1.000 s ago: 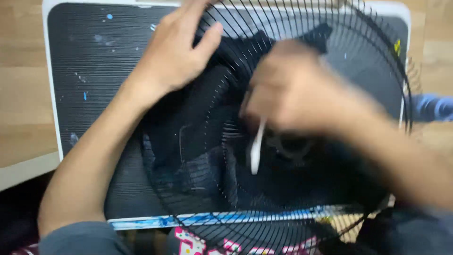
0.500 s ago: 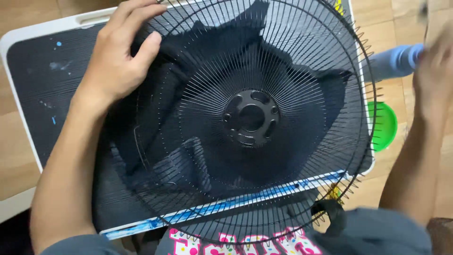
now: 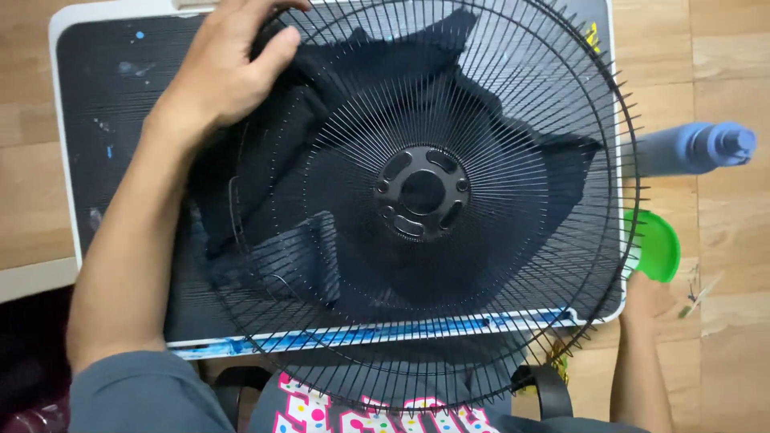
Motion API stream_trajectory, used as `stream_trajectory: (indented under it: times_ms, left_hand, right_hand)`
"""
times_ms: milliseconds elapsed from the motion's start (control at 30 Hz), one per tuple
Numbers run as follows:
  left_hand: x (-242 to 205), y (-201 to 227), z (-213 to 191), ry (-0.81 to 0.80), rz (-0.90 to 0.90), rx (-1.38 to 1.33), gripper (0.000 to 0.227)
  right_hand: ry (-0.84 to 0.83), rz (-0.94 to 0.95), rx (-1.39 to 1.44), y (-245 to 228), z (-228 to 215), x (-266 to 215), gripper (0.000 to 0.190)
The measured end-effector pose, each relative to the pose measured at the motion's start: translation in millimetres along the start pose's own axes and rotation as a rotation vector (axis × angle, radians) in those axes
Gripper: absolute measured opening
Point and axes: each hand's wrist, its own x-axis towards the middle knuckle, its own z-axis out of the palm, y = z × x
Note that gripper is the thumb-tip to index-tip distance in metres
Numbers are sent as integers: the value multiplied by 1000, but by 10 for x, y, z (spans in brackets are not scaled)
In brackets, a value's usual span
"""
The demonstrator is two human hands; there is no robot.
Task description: Cleaning the spokes of a fan guard using a toothbrush
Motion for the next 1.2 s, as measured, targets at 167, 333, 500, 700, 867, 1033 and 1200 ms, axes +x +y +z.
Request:
stream_trajectory:
  times_ms: [167,333,500,700,867,1033,1200]
  left_hand:
    - [-12,95,-22,14,-40,-28,25]
    - [-68,230,-39,18,-120,-23,22]
    - [-216,314,-18,115,-297,222,21]
    - [-575,475,-38,161,-403,371,27]
    - [-782,726,-36,157,-448,563,32]
    - [-874,833,-52,87,-459,754,44]
    - [-886,803,-73,168,-340,1248,55]
  right_hand:
    - [-22,111,170,22,-139,80,32]
    - [-129,58,318,-2,-31,21,37]
    - [50,-71,301,160,-118,-188,26]
    - [574,42,496,322,144,92,21]
    - [421,9,357,408,139,299,19]
    - [86,-1,851,454,-190,389,33]
    - [458,241,1564,774,-944,847,21]
